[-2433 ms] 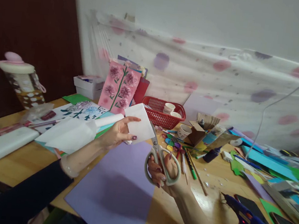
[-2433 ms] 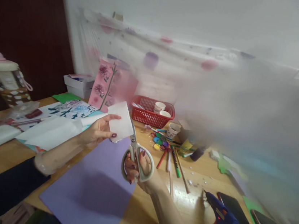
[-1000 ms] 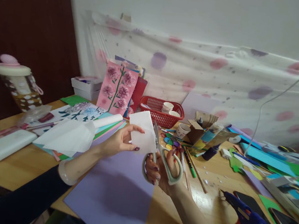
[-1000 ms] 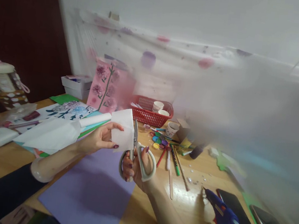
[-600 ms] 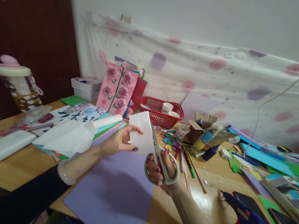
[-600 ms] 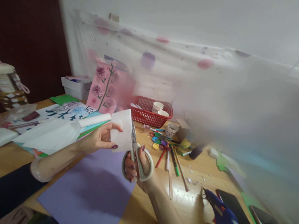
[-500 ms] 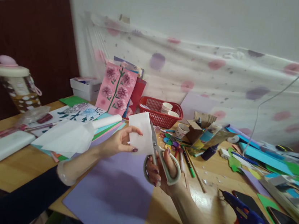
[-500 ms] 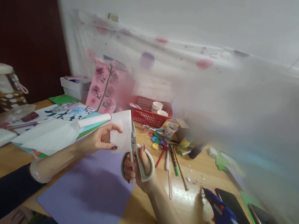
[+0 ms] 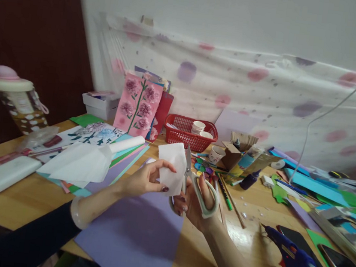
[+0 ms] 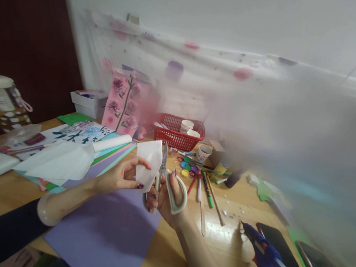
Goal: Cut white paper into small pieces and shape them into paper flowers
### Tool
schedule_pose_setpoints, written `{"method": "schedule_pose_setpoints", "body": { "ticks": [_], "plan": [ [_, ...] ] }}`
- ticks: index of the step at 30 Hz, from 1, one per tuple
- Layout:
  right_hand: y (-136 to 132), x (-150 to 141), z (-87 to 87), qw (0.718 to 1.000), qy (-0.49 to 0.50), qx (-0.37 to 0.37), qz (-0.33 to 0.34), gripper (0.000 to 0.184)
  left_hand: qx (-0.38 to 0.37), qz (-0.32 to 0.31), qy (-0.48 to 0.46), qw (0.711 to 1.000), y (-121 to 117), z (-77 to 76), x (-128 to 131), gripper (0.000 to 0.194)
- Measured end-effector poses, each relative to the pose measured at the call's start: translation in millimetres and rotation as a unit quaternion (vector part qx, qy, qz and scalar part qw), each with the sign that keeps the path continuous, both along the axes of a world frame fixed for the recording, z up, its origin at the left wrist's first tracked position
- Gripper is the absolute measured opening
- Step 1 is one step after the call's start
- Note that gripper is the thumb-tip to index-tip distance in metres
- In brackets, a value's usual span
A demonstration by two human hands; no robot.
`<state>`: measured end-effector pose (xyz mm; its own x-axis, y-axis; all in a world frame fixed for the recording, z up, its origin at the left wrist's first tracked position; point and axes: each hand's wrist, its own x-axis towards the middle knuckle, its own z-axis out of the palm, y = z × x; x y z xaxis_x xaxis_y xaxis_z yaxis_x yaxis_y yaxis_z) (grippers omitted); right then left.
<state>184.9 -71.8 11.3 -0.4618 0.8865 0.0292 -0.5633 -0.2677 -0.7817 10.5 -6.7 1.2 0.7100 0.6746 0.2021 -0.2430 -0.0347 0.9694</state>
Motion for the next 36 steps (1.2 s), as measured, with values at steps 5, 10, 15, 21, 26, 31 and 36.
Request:
{"method": "schedule_pose_setpoints", "body": {
  "ticks": [5,10,15,21,26,31,36],
  "plan": [
    [-0.9,-2.4,2.5,1.0,-0.014,-0.002,-0.024,0.051,-0.014,0.0,-0.009,1.0,-2.9,4.2,1.6,0.043],
    [0.2,-5.6,2.5,0.997,-0.034,-0.041,-0.047,0.054,-0.011,0.005,-0.017,1.0,-2.7,4.1,2.0,0.044],
    [2.2,-2.5,-1.7,0.997,-0.046,-0.052,-0.042,0.058,0.005,0.002,-0.017,1.0,0.4,-0.5,1.0,0.044],
    [-2.5,3.5,0.8,0.996,-0.003,-0.069,-0.05,0.053,0.026,-0.043,0.011,0.999,-1.9,0.7,-1.0,0.039],
    [1.0,1.2,-3.8,0.996,-0.013,-0.066,-0.054,0.055,0.022,-0.043,0.013,0.999,-3.4,-0.4,-0.3,0.038],
    [5.7,1.7,1.1,0.989,-0.1,-0.052,-0.099,0.061,0.022,-0.03,0.004,0.999,-0.3,-0.3,-1.2,0.039],
    [10.0,3.9,1.2,0.928,-0.311,0.018,-0.206,0.048,0.01,0.111,-0.043,0.993,11.6,17.7,-13.6,0.032]
  ]
}}
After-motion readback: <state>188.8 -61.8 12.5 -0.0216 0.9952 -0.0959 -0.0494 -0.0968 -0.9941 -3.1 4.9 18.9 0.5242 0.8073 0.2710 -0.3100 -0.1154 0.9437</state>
